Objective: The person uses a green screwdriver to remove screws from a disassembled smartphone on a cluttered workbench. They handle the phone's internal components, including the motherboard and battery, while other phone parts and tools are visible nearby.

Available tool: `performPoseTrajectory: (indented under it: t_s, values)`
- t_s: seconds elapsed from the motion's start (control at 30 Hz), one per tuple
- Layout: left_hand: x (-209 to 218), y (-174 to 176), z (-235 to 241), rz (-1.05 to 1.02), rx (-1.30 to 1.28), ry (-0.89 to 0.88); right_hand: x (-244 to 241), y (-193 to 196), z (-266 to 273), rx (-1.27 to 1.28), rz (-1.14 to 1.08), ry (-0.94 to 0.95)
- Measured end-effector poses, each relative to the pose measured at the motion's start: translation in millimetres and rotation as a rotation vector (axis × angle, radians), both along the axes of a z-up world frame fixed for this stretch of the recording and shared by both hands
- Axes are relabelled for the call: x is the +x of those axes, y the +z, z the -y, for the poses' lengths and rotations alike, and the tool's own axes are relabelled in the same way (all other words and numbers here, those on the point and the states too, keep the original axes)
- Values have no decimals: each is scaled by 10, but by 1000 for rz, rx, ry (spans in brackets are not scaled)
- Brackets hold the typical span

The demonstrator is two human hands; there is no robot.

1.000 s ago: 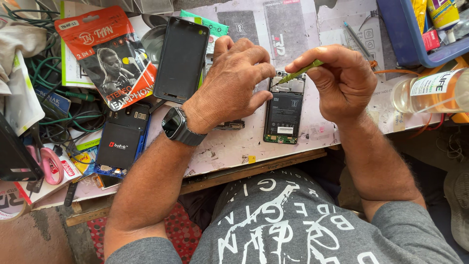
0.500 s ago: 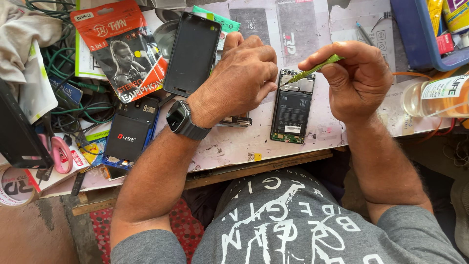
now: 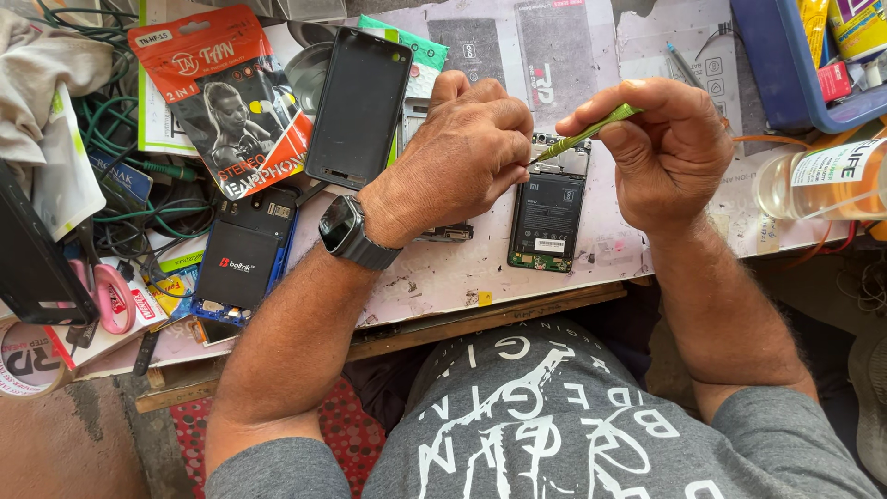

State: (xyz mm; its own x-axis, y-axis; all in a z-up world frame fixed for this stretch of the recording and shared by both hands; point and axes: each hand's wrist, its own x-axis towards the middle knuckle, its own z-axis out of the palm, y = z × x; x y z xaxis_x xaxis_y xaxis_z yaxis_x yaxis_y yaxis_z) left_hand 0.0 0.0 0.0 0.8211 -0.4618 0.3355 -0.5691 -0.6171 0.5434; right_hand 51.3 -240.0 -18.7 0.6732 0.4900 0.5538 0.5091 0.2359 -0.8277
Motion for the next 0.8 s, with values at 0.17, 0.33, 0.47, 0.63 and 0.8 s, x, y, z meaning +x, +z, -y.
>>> performPoseTrajectory:
  t_s: [0.17,0.33,0.47,0.63,0.8]
  values:
    - [-37,105,-65,-66,201,35,52,-86,33,88,-43,-82]
    - [-134,266,-374,-127,460,83,89,-173,101,120,-67,-131]
    - [-134,307,-464,-261,408,101,93,-204,138,98,-54,-110]
    - [-102,255,-430,-354,442,91,126,-222,100,112,-8,-135]
    - [-71,143,-372,-151,321,151,94,-130,158,157,9,-212]
